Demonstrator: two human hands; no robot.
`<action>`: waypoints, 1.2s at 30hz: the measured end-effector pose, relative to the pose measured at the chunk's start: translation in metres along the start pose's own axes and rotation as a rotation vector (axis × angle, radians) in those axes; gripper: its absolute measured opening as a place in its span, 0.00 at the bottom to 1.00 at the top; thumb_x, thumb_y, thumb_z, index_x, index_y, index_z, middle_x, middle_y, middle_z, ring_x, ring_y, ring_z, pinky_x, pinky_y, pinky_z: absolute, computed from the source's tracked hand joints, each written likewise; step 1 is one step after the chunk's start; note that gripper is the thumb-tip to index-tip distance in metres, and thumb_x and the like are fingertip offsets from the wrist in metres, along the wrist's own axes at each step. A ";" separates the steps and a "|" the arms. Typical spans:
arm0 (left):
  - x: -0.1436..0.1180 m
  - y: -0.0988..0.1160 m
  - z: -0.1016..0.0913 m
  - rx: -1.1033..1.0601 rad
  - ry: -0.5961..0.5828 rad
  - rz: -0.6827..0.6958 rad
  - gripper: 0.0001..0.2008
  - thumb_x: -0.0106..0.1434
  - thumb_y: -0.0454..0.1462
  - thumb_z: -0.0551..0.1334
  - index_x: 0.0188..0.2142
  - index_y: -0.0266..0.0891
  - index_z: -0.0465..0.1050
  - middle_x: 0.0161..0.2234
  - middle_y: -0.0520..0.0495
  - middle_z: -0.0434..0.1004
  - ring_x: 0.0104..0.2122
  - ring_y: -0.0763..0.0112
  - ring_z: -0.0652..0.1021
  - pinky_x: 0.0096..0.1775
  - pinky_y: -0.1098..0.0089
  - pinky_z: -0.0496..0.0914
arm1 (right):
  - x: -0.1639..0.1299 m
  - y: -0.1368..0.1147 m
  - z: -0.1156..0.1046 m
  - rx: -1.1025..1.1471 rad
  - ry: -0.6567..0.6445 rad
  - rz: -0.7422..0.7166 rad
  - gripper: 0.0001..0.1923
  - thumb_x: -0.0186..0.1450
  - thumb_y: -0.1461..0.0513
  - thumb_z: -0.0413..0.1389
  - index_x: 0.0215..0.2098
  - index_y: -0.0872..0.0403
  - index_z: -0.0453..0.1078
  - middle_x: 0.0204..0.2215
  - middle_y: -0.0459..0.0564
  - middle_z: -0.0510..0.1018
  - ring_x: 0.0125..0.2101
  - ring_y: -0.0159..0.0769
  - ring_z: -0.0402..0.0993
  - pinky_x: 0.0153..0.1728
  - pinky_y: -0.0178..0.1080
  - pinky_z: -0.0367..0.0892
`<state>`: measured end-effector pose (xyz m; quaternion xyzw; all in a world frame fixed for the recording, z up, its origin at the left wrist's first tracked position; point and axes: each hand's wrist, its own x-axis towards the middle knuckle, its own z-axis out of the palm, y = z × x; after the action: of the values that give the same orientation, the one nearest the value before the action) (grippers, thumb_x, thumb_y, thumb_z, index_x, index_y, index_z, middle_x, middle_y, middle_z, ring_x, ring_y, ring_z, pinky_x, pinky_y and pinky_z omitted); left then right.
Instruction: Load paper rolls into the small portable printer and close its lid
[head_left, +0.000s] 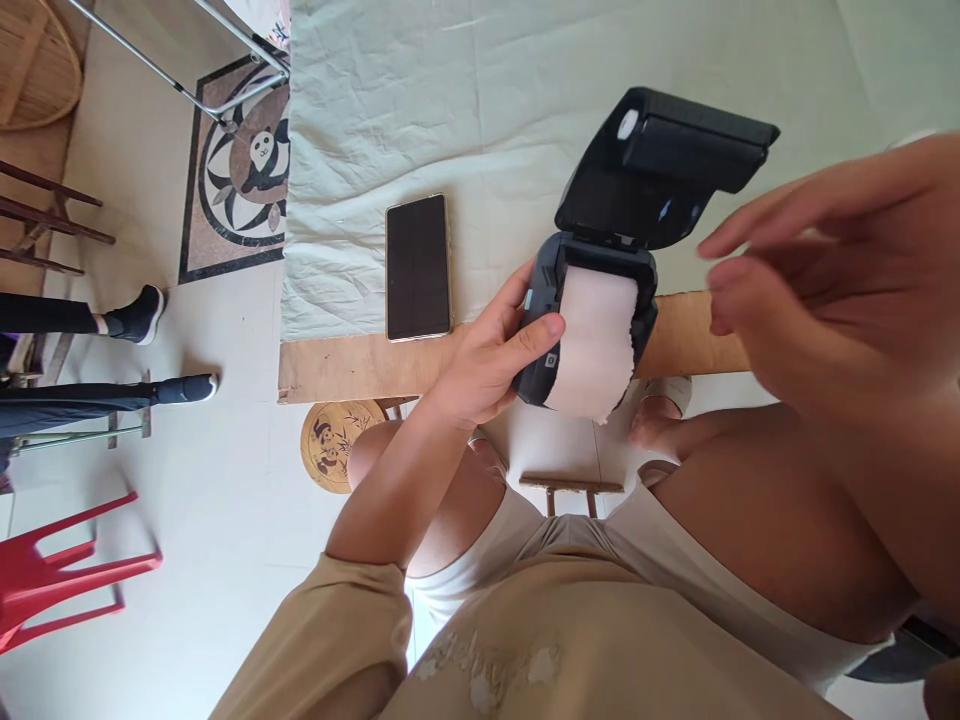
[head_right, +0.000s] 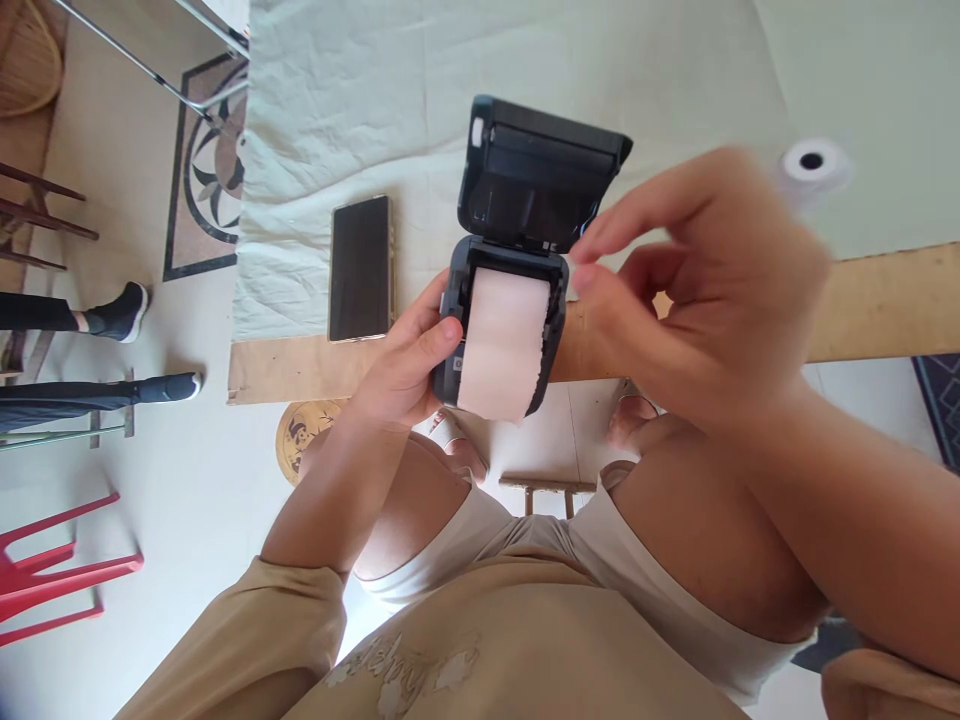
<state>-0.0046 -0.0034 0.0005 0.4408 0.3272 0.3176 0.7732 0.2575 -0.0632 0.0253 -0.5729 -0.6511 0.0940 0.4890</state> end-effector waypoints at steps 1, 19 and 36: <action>0.000 0.000 -0.001 0.012 -0.020 -0.002 0.47 0.68 0.62 0.87 0.77 0.49 0.80 0.73 0.42 0.93 0.80 0.40 0.87 0.76 0.52 0.86 | -0.001 0.002 -0.001 -0.045 -0.050 -0.087 0.10 0.84 0.50 0.69 0.50 0.47 0.83 0.42 0.50 0.89 0.35 0.33 0.85 0.30 0.41 0.75; -0.003 -0.002 -0.002 0.108 -0.041 0.073 0.42 0.63 0.62 0.91 0.71 0.52 0.90 0.76 0.46 0.91 0.87 0.35 0.78 0.85 0.49 0.77 | -0.007 -0.001 -0.003 -0.344 -0.402 -0.180 0.14 0.83 0.46 0.62 0.57 0.43 0.84 0.27 0.44 0.77 0.23 0.34 0.59 0.28 0.40 0.44; 0.004 -0.006 0.005 -0.149 0.143 -0.005 0.31 0.68 0.62 0.86 0.61 0.51 0.91 0.61 0.47 0.99 0.72 0.37 0.93 0.59 0.52 0.93 | 0.025 0.073 -0.008 0.089 -0.168 0.214 0.23 0.80 0.39 0.75 0.57 0.45 0.82 0.40 0.51 0.88 0.36 0.37 0.84 0.36 0.44 0.79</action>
<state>0.0029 -0.0053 -0.0033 0.3575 0.3580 0.3698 0.7793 0.3141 -0.0215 -0.0070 -0.6069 -0.6201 0.2221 0.4449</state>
